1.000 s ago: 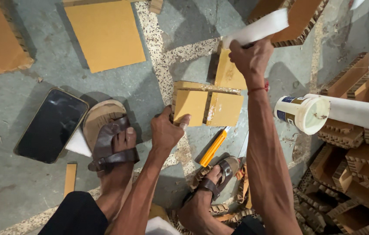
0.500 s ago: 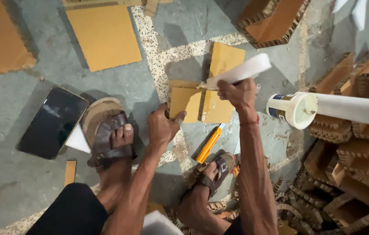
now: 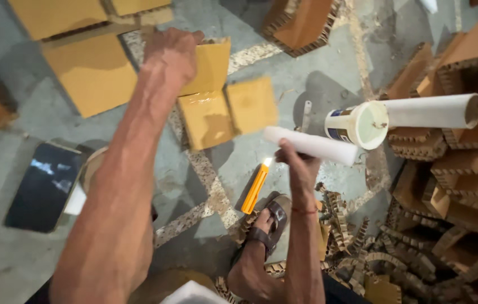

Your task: The person cuts a piece of cardboard with a utility knife, then applies glue from a white tube to the edges of the cardboard pieces. They press the pieces together to form a small box-like structure and inspect the assembled unit.

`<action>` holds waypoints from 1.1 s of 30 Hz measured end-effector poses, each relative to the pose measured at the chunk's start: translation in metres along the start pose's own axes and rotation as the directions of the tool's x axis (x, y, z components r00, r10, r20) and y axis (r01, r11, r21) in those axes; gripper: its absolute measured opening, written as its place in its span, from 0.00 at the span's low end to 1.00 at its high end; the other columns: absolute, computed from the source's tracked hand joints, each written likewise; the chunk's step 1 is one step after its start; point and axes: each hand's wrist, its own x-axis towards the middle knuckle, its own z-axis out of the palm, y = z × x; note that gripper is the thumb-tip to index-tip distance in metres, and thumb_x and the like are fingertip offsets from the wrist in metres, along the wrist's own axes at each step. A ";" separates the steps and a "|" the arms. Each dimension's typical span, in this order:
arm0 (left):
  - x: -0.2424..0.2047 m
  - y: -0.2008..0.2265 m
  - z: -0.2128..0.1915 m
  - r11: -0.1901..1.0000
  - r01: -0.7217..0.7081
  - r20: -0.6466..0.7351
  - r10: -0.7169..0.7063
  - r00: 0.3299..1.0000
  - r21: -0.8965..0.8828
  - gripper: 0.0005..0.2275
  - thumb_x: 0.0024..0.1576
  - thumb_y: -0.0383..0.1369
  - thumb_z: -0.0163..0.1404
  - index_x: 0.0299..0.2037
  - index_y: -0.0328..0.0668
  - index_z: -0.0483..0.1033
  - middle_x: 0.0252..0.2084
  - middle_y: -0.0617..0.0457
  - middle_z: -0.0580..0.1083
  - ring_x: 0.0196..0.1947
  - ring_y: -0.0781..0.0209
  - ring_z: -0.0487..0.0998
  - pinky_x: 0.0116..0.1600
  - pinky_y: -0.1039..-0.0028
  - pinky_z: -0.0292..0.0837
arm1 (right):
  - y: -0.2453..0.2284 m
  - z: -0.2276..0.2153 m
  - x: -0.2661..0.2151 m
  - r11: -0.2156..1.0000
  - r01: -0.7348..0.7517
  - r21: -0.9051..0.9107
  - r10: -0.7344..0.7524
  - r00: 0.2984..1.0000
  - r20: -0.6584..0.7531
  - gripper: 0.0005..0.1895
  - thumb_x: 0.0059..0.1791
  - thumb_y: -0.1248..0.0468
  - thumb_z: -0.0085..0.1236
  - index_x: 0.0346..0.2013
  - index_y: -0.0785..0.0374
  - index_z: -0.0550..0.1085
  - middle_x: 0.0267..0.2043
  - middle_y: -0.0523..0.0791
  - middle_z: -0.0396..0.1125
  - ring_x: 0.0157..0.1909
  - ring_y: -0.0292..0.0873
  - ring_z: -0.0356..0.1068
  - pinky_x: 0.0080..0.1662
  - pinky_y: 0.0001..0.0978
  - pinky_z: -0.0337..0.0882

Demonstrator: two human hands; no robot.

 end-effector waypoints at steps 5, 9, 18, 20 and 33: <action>-0.001 -0.002 0.018 0.996 -0.080 0.023 0.081 0.996 -0.025 0.18 0.52 0.24 0.53 0.53 0.48 0.80 0.43 0.40 0.79 0.45 0.39 0.80 0.48 0.53 0.76 | 0.006 0.022 -0.020 0.981 -0.047 -0.188 0.037 0.998 -0.060 0.15 0.48 0.64 0.67 0.41 0.74 0.78 0.28 0.50 0.75 0.28 0.40 0.75 0.32 0.31 0.77; -0.031 0.013 0.023 0.978 0.068 0.006 -0.068 0.998 -0.196 0.19 0.57 0.26 0.56 0.60 0.47 0.77 0.43 0.33 0.78 0.46 0.35 0.79 0.52 0.51 0.76 | 0.004 0.041 -0.027 0.990 -0.033 -0.140 0.015 0.991 -0.134 0.15 0.46 0.64 0.68 0.40 0.74 0.76 0.30 0.49 0.75 0.27 0.39 0.74 0.32 0.31 0.75; -0.125 0.076 0.060 0.913 -0.053 -0.300 -0.078 0.951 -0.404 0.17 0.66 0.24 0.45 0.66 0.36 0.69 0.59 0.34 0.71 0.57 0.46 0.75 0.58 0.64 0.79 | 0.007 0.047 -0.046 0.854 0.078 -0.514 -0.125 0.991 -0.056 0.12 0.47 0.61 0.68 0.34 0.70 0.81 0.29 0.46 0.75 0.29 0.40 0.75 0.34 0.32 0.74; -0.160 0.094 0.074 0.929 -0.090 -0.153 0.037 0.988 -0.359 0.12 0.65 0.26 0.45 0.57 0.33 0.73 0.56 0.42 0.72 0.56 0.50 0.75 0.62 0.64 0.75 | 0.007 0.053 -0.045 0.845 0.021 -0.535 -0.068 0.995 -0.069 0.12 0.46 0.61 0.68 0.32 0.70 0.81 0.27 0.47 0.75 0.27 0.39 0.74 0.32 0.33 0.73; -0.207 0.084 0.108 0.930 -0.253 -0.279 0.177 0.944 -0.266 0.15 0.48 0.22 0.52 0.46 0.30 0.79 0.54 0.46 0.73 0.61 0.48 0.70 0.67 0.62 0.67 | 0.072 0.038 -0.051 0.651 0.321 -0.688 -0.266 0.945 0.189 0.06 0.51 0.61 0.64 0.33 0.60 0.81 0.30 0.42 0.75 0.31 0.42 0.77 0.34 0.32 0.74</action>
